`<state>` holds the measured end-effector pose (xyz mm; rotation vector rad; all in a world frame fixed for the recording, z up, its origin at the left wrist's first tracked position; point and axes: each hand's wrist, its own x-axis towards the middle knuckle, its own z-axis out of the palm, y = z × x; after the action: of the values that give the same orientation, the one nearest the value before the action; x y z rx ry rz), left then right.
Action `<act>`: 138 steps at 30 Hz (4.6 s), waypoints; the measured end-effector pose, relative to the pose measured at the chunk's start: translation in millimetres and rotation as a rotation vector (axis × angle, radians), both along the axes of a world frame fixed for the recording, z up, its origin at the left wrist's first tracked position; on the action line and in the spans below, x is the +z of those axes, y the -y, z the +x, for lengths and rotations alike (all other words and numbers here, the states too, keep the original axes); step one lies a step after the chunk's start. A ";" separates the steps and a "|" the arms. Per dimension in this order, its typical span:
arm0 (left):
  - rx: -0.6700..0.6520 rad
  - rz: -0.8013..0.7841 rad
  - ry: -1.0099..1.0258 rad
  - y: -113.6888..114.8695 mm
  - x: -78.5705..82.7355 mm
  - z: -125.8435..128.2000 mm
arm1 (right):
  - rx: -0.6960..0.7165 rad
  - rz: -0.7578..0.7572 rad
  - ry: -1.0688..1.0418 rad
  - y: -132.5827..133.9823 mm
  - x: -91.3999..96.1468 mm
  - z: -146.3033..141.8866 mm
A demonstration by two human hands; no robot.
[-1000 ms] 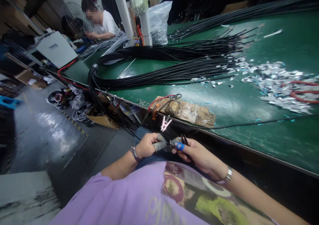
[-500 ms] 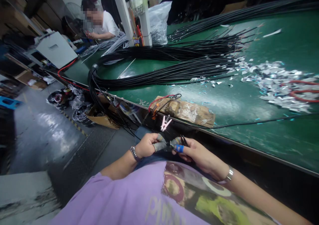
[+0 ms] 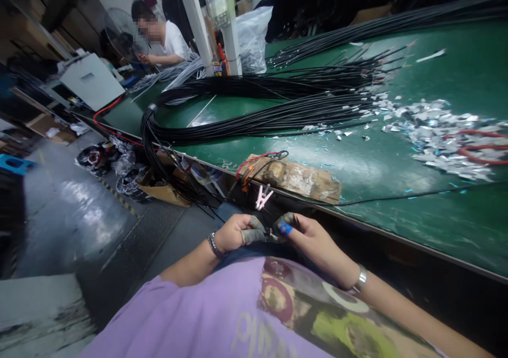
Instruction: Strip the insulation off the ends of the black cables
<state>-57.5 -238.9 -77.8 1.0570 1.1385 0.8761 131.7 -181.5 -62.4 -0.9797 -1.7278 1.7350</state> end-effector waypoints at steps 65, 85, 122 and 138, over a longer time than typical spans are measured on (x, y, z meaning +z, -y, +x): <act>0.157 -0.069 0.199 -30.0 8.9 -21.5 | -0.139 -0.532 -0.282 -21.6 10.5 -52.0; 0.164 -0.099 0.205 -24.4 6.1 -23.1 | -0.080 -0.601 -0.245 -16.5 -5.7 -44.3; 0.344 -0.066 0.832 2.7 -22.7 -32.2 | 0.082 -0.415 -0.064 -7.9 -14.1 -27.2; 0.144 -0.246 0.400 10.4 -42.7 -16.0 | 0.144 -0.299 -0.125 2.3 -5.5 -36.8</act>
<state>-73.5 -249.3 -120.6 0.5700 0.9595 0.9808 94.9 -183.8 -67.8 -0.8623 -1.5213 2.1452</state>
